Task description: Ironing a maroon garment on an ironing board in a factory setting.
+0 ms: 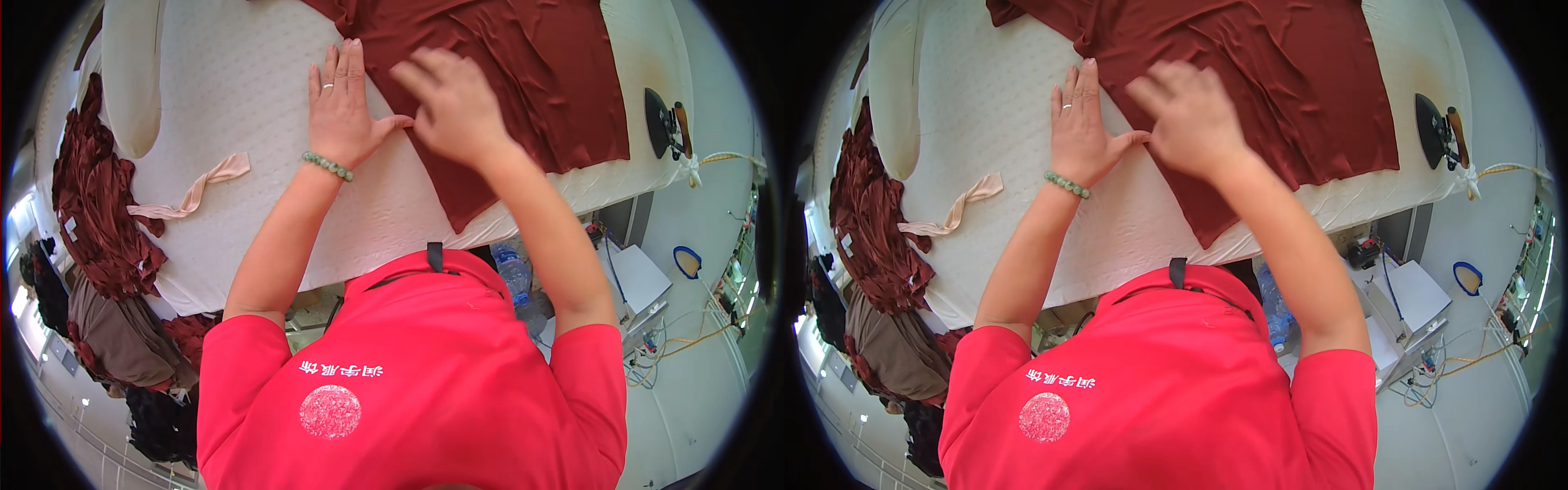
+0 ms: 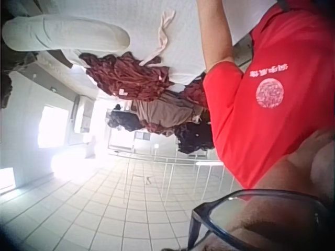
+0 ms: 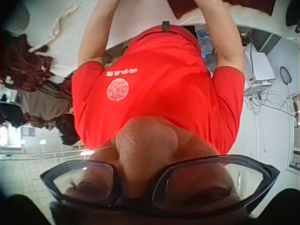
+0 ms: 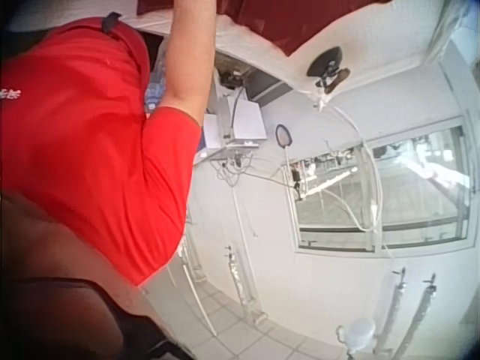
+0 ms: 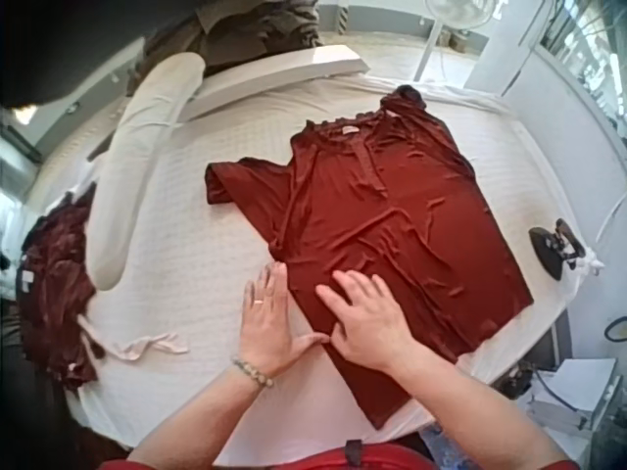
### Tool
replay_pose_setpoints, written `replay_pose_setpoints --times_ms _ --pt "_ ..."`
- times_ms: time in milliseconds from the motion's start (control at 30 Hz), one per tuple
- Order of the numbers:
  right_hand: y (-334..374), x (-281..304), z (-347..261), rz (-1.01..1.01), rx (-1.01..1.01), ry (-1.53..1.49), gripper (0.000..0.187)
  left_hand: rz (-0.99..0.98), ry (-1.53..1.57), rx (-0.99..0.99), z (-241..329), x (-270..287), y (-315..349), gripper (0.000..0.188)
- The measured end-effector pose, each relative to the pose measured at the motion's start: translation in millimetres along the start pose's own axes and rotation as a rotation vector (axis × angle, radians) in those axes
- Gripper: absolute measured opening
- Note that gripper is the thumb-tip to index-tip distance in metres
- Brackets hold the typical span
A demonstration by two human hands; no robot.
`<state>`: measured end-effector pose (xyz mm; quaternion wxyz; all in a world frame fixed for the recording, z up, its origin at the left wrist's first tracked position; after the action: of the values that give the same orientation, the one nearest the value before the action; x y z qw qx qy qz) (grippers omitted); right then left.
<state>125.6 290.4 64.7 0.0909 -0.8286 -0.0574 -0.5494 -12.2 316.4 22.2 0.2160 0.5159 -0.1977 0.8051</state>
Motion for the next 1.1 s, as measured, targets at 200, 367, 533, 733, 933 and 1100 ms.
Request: replay_pose_setpoints --times_ms 200,367,533,733,933,1100 --pt "-21.6 3.8 27.3 0.088 -0.025 0.169 0.059 -0.116 -0.036 0.061 -7.9 -10.9 -2.7 0.141" --pt "-20.9 -4.8 18.7 0.036 0.007 0.183 0.057 -0.086 -0.058 0.041 -3.5 -7.2 -2.1 0.138" --pt "3.9 3.1 31.8 0.061 -0.092 0.183 0.058 -0.163 -0.127 0.044 -1.9 -12.9 -4.9 0.136" --pt "76.2 3.6 -10.4 0.005 0.139 0.101 0.058 -0.149 -0.190 0.084 3.6 -12.2 -2.8 0.122" --pt "129.9 11.8 10.6 -0.001 -0.170 0.119 0.058 -0.078 -0.120 -0.148 38.0 -15.9 21.2 0.092" --pt "134.1 20.9 -3.3 0.029 -0.078 0.040 0.055 -0.096 -0.055 -0.036 42.3 -18.7 41.6 0.079"
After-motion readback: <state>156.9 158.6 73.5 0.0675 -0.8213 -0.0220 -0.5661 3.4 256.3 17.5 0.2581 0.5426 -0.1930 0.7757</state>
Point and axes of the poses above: each hand's wrist, its own y-axis away from the middle knuckle, its own x-axis out of the back of the hand, z = x × y, the point moved 10 cm from there along -y, towards the middle knuckle, and after that the axes turned 6 degrees about -z, right-handed, at the moved point
